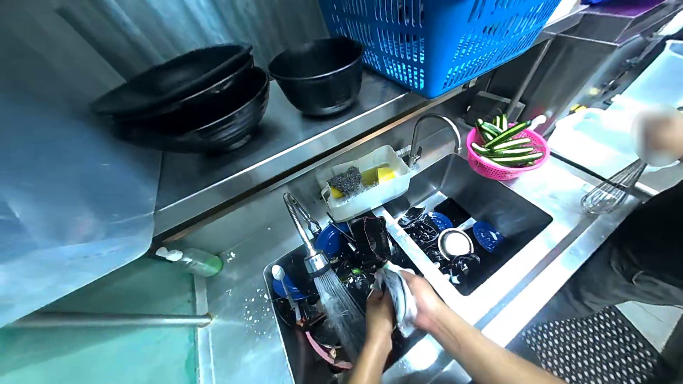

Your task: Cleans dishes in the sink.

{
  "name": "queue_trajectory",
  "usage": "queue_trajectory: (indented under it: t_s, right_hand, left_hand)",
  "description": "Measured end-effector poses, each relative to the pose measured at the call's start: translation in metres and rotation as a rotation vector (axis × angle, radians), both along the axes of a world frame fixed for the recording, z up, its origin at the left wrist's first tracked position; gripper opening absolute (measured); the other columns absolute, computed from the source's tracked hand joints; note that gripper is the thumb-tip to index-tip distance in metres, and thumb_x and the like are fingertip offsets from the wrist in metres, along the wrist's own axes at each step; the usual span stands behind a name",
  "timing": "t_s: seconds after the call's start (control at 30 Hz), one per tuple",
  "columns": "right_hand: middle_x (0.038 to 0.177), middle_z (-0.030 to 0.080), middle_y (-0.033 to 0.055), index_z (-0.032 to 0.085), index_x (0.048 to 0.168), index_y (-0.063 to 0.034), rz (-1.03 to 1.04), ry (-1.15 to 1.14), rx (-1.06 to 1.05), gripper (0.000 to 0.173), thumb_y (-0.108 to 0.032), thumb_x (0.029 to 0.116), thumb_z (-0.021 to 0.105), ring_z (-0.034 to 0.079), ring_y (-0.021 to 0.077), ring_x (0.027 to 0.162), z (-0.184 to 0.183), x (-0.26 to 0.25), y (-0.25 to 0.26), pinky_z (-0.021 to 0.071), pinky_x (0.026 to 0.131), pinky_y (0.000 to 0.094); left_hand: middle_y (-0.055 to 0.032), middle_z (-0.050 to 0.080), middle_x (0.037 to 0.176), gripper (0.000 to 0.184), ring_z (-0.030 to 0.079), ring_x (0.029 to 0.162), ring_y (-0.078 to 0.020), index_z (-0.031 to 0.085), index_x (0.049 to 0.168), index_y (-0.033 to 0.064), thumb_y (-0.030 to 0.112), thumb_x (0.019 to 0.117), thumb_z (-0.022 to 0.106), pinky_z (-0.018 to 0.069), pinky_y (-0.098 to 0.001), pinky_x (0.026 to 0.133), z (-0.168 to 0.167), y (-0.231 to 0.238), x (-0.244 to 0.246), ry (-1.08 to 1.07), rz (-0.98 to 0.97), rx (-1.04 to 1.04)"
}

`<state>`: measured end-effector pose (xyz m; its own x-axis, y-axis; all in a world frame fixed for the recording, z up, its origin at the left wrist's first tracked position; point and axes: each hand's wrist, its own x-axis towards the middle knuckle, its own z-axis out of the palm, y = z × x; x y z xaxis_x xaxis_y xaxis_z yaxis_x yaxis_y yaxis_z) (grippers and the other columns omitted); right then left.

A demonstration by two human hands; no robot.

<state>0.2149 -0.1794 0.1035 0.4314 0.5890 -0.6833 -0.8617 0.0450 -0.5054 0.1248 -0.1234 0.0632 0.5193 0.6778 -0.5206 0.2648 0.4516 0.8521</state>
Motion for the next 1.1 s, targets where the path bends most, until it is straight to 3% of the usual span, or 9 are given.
queue_trajectory:
  t_s: [0.07, 0.1, 0.23, 0.4, 0.53, 0.67, 0.9, 1.0, 1.1]
  right_hand:
    - [0.100, 0.069, 0.0135, 0.058, 0.126, -0.0041, -0.047, -0.034, -0.104, 0.033, -0.027, 0.1108, 0.039, 0.069, 0.0222, 0.086, -0.009, -0.014, -0.007, 0.0597, 0.074, 0.0407]
    - [0.101, 0.068, 0.0139, 0.055, 0.130, -0.0043, 0.006, -0.139, -0.185, 0.032, -0.025, 0.1109, 0.041, 0.069, 0.0225, 0.086, -0.008, -0.018, -0.011, 0.0596, 0.073, 0.0410]
    - [0.091, 0.070, 0.0089, 0.063, 0.125, -0.0047, 0.274, -0.588, -0.218, 0.027, -0.014, 0.1031, 0.050, 0.068, 0.0177, 0.073, 0.014, -0.018, -0.022, 0.0597, 0.067, 0.0368]
    - [0.101, 0.072, 0.0091, 0.066, 0.123, -0.0044, 0.077, -0.789, -0.216, 0.028, -0.015, 0.0999, 0.056, 0.071, 0.0170, 0.089, 0.033, 0.007, -0.023, 0.0606, 0.081, 0.0382]
    - [0.115, 0.066, 0.0104, 0.067, 0.118, -0.0070, 0.024, -1.130, -0.368, 0.027, -0.019, 0.0962, 0.057, 0.065, 0.0184, 0.104, 0.020, 0.016, -0.017, 0.0557, 0.089, 0.0405]
    - [0.121, 0.066, 0.0122, 0.070, 0.117, -0.0058, 0.157, -1.311, -0.366, 0.027, -0.023, 0.0977, 0.060, 0.062, 0.0209, 0.117, 0.001, -0.001, -0.004, 0.0527, 0.102, 0.0386]
    - [0.124, 0.067, 0.0202, 0.071, 0.115, 0.0001, 0.989, -1.586, -0.007, 0.026, -0.015, 0.0965, 0.063, 0.061, 0.0336, 0.123, 0.015, 0.012, -0.023, 0.0457, 0.110, 0.0504]
    - [0.115, 0.069, 0.0163, 0.072, 0.107, -0.0045, 0.830, -1.969, -0.231, 0.017, -0.012, 0.0983, 0.059, 0.064, 0.0347, 0.116, 0.011, 0.015, -0.016, 0.0520, 0.103, 0.0524]
    - [0.120, 0.068, 0.0138, 0.073, 0.115, -0.0078, 0.662, -1.849, -0.549, 0.025, -0.016, 0.0990, 0.056, 0.062, 0.0332, 0.120, -0.004, 0.007, -0.004, 0.0512, 0.103, 0.0527]
  left_hand:
    - [-0.0195, 0.063, 0.126, 0.042, 0.065, 0.109, -0.0222, 0.045, 0.145, -0.0010, 0.014, 0.1061, 0.051, 0.0557, -0.0414, 0.093, -0.014, -0.007, 0.000, -0.054, 0.036, 0.051]
    - [-0.0201, 0.062, 0.128, 0.043, 0.064, 0.112, -0.0230, 0.042, 0.147, -0.0010, 0.011, 0.1067, 0.048, 0.0544, -0.0421, 0.097, -0.021, -0.008, 0.001, -0.086, 0.080, 0.022]
    - [-0.0118, 0.063, 0.080, 0.021, 0.061, 0.060, -0.0171, 0.050, 0.121, 0.0004, 0.014, 0.1101, 0.040, 0.0536, -0.0318, 0.052, -0.034, 0.008, 0.010, -0.104, 0.333, -0.205]
    - [-0.0212, 0.057, 0.105, 0.030, 0.063, 0.069, -0.0255, 0.040, 0.131, -0.0004, 0.009, 0.1052, 0.054, 0.0569, -0.0418, 0.058, -0.033, 0.013, 0.017, -0.021, 0.311, -0.079]
    - [-0.0213, 0.045, 0.151, 0.072, 0.057, 0.126, -0.0337, 0.024, 0.159, 0.0136, 0.018, 0.0990, 0.064, 0.0561, -0.0546, 0.094, -0.014, 0.007, 0.015, -0.252, 0.216, -0.049]
    - [-0.0121, 0.047, 0.151, 0.064, 0.050, 0.135, -0.0207, 0.038, 0.154, 0.0075, 0.046, 0.1041, 0.048, 0.0462, -0.0428, 0.111, -0.007, 0.004, 0.016, -0.457, -0.001, 0.089]
    - [-0.0139, 0.063, 0.135, 0.080, 0.061, 0.122, -0.0222, 0.055, 0.141, 0.0050, 0.056, 0.1073, 0.003, 0.0521, -0.0426, 0.103, 0.016, 0.041, 0.000, -0.311, -0.202, -0.043]
    - [-0.0100, 0.063, 0.136, 0.057, 0.061, 0.123, -0.0212, 0.054, 0.144, 0.0116, 0.047, 0.1111, 0.025, 0.0520, -0.0447, 0.103, 0.024, 0.032, 0.006, -0.307, -0.217, -0.105]
    - [-0.0084, 0.064, 0.135, 0.044, 0.061, 0.123, -0.0159, 0.062, 0.137, 0.0076, 0.032, 0.1009, 0.059, 0.0511, -0.0376, 0.105, 0.030, 0.032, 0.013, -0.233, -0.212, 0.352]
